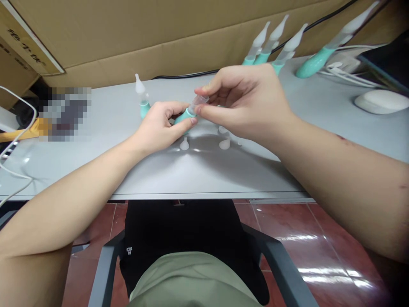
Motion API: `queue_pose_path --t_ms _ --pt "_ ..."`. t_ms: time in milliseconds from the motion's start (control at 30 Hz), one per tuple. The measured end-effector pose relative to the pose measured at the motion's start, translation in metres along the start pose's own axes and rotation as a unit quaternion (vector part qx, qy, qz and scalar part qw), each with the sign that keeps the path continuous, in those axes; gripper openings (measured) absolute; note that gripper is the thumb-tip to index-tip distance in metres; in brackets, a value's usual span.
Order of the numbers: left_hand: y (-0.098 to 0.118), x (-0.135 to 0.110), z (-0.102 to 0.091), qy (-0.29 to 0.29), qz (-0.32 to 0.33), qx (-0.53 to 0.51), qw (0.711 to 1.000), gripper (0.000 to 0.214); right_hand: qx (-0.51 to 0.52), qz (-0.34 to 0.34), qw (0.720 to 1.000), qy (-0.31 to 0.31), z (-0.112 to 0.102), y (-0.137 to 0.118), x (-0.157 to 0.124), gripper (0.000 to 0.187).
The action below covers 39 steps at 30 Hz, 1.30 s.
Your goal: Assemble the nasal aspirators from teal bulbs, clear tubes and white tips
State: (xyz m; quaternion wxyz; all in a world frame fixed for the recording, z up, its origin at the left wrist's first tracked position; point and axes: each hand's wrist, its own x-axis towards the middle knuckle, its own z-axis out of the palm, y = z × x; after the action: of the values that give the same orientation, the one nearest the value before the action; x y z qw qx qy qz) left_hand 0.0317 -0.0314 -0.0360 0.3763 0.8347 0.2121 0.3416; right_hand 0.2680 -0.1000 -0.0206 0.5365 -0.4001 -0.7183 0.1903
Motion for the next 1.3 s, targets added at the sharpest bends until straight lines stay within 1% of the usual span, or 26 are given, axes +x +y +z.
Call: queue_pose_path --t_ms 167,333,400,533,667,767,867,900,1000,1033,1067,1100,1167,1233,1300 --pt "0.001 -0.001 0.000 0.008 0.025 0.005 1.000 0.019 0.048 -0.012 0.999 -0.004 0.002 -0.001 0.001 0.018" --pt "-0.005 -0.001 -0.002 0.026 0.019 0.016 0.999 0.016 0.035 -0.007 0.999 0.010 0.004 -0.002 0.000 0.023" --pt "-0.006 -0.001 -0.002 0.033 0.018 0.032 0.999 0.016 0.039 -0.001 0.999 0.007 0.004 -0.001 0.000 0.027" --pt "-0.003 -0.003 -0.002 0.025 0.032 0.065 0.997 0.013 0.053 0.027 0.998 -0.002 0.004 -0.001 0.001 0.026" --pt "0.001 -0.004 -0.002 0.018 0.015 0.078 0.997 0.019 0.042 0.037 0.998 -0.010 0.004 -0.001 0.002 0.029" --pt "-0.001 -0.002 -0.003 0.040 0.017 0.090 0.995 0.019 0.008 0.030 1.000 -0.004 0.004 -0.001 0.003 0.030" --pt "-0.007 0.000 -0.004 0.054 0.028 0.081 0.995 0.022 -0.053 0.010 0.999 -0.001 -0.001 -0.001 0.004 0.024" --pt "-0.009 0.001 -0.004 0.058 0.032 0.072 0.995 0.024 -0.079 -0.006 0.997 0.007 -0.003 0.000 0.005 0.023" --pt "-0.013 0.002 -0.005 0.071 0.026 0.044 0.996 0.026 -0.142 -0.088 0.985 0.041 -0.007 0.001 0.004 0.019" --pt "-0.013 0.002 -0.006 0.072 0.017 0.041 0.996 0.024 -0.149 -0.122 0.980 0.039 -0.008 0.001 0.003 0.015" --pt "-0.013 0.003 -0.007 0.072 0.005 0.041 0.997 0.021 -0.149 -0.157 0.976 0.023 -0.007 0.001 0.002 0.010" --pt "-0.012 0.003 -0.008 0.073 -0.007 0.042 0.996 0.020 -0.148 -0.186 0.971 -0.014 -0.007 0.001 0.000 0.007" --pt "-0.010 0.004 -0.009 0.075 -0.030 0.041 0.996 0.020 -0.164 -0.214 0.955 -0.121 -0.003 -0.001 -0.003 0.007" --pt "-0.008 0.005 -0.009 0.074 -0.043 0.034 0.996 0.018 -0.210 -0.213 0.928 -0.220 0.001 -0.002 -0.005 0.009" --pt "-0.006 0.005 -0.009 0.069 -0.043 0.031 0.996 0.013 -0.250 -0.207 0.903 -0.281 0.005 -0.003 -0.006 0.015"
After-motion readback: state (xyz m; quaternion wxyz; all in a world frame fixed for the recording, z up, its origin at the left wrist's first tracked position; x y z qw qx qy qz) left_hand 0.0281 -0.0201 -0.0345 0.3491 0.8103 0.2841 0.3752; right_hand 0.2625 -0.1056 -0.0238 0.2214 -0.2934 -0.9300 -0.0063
